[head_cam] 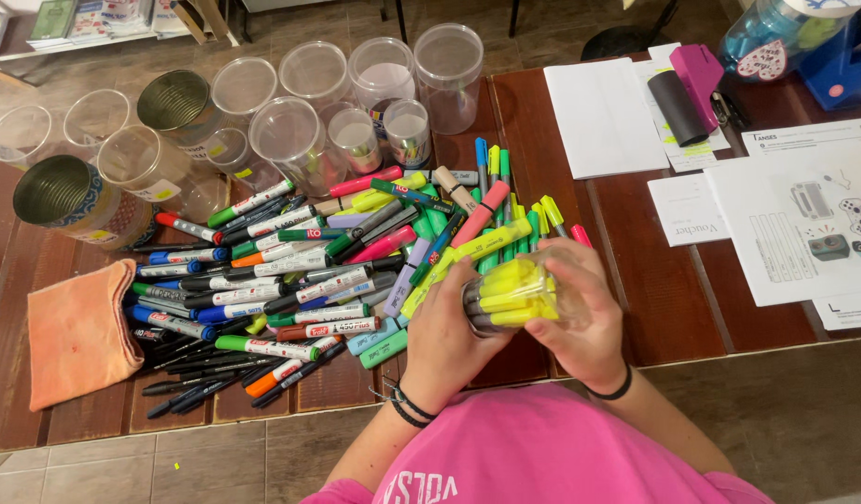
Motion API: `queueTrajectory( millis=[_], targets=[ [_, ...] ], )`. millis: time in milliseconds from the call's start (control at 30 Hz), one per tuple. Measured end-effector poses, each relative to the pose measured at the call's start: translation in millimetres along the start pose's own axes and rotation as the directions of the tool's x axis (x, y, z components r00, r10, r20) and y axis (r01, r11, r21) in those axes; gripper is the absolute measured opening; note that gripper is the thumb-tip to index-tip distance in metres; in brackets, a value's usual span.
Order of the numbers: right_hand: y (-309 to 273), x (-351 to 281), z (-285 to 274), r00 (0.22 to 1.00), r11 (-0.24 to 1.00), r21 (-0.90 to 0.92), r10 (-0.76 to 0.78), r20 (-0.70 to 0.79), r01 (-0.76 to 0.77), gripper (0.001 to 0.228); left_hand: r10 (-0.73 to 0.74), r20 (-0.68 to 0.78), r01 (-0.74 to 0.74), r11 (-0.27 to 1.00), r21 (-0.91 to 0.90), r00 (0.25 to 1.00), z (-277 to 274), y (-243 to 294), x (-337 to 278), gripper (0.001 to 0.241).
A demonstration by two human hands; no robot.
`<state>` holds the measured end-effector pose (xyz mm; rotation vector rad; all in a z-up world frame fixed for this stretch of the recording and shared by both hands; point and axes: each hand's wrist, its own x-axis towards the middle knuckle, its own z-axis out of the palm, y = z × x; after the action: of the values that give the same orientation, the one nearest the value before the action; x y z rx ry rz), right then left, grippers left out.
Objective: The person wipes the inside of a clear plastic container with an orange cloth and then sorts a large pile of markers on a table. They pick up yellow and green markers by hand and place them into the container, repeating the process with different containers.
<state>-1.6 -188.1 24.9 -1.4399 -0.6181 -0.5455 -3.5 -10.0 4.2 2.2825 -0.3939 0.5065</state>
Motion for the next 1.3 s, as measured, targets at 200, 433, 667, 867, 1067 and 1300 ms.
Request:
queueTrajectory(
  millis=[200,433,667,867,1067,1300],
  targets=[
    [3,3,-11,0.996,0.998,-0.034,0.053,-0.069,-0.055,0.064,-0.008,0.107,0.042,0.946,-0.321,0.994,-20,2,8,0.094],
    [22,-7,-31,0.951,0.936,0.336,0.193,-0.242,-0.105,0.074,-0.020,-0.012,0.008,0.795,-0.607,1.000,-34,-8,16,0.072],
    [27,-5,-20,0.967,0.964,0.257,0.128,-0.221,-0.069,0.072,-0.234,0.097,0.160,0.266,-0.951,0.967,1,-15,1,0.052],
    [39,-13,-18,0.984,0.964,0.249,0.129,-0.123,-0.096,0.077,-0.281,0.210,0.223,0.017,-0.975,0.937,2,-14,-2,0.059],
    [29,-6,-19,0.983,0.967,0.214,0.158,-0.089,-0.136,0.084,-0.257,0.197,0.212,0.030,-0.977,0.946,5,-14,-7,0.070],
    [20,-3,-30,0.971,0.961,-0.149,-0.238,-0.003,0.234,0.075,-0.236,0.183,0.168,-0.082,-0.982,0.954,6,-8,-5,0.067]
  ],
)
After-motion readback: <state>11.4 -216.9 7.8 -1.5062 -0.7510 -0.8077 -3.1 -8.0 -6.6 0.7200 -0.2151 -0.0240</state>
